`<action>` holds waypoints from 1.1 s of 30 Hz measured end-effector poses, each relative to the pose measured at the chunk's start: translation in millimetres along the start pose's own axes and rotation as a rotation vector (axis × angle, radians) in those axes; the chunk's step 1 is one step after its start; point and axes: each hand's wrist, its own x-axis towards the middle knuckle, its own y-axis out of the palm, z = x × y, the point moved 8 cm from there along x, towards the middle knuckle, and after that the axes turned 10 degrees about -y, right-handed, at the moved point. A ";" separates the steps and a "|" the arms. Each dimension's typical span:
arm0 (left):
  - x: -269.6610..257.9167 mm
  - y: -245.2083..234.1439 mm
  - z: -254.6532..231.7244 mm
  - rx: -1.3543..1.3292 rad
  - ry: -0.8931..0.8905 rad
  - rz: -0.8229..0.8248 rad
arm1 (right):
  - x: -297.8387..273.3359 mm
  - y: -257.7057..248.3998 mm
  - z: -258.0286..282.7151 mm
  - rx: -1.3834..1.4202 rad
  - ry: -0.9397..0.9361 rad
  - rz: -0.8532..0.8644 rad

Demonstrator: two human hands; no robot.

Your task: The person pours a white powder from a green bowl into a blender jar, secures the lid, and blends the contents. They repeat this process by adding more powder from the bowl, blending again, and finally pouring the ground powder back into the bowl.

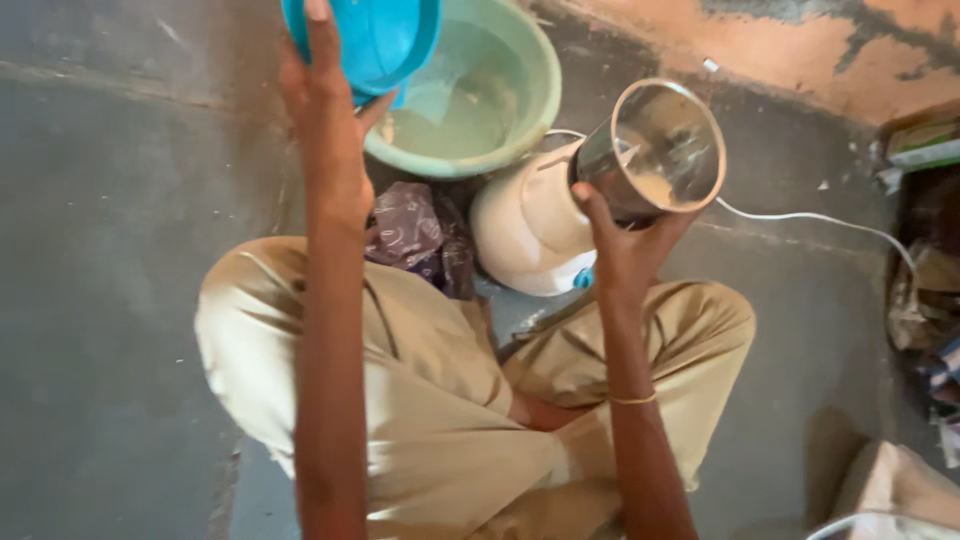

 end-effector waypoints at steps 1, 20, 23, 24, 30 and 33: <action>9.8 0.3 -16.6 0.022 0.029 -0.019 | 11.3 5.9 3.8 0.045 0.027 -0.004; 20.0 -26.3 -25.4 -0.178 0.021 -0.048 | 159.2 146.3 128.6 -0.648 -0.974 0.574; 25.8 -38.3 -21.9 -0.220 0.002 -0.100 | 133.6 188.6 121.8 -1.045 -1.410 0.486; 27.2 -41.1 -20.5 -0.221 -0.008 -0.113 | 126.0 199.8 116.4 -1.216 -1.563 0.415; 31.6 -41.4 -15.3 -0.253 -0.035 -0.092 | 122.3 218.3 101.8 -0.983 -1.594 0.613; 32.7 -36.7 -14.8 -0.250 -0.012 -0.056 | 122.0 212.1 107.1 -0.984 -1.619 0.625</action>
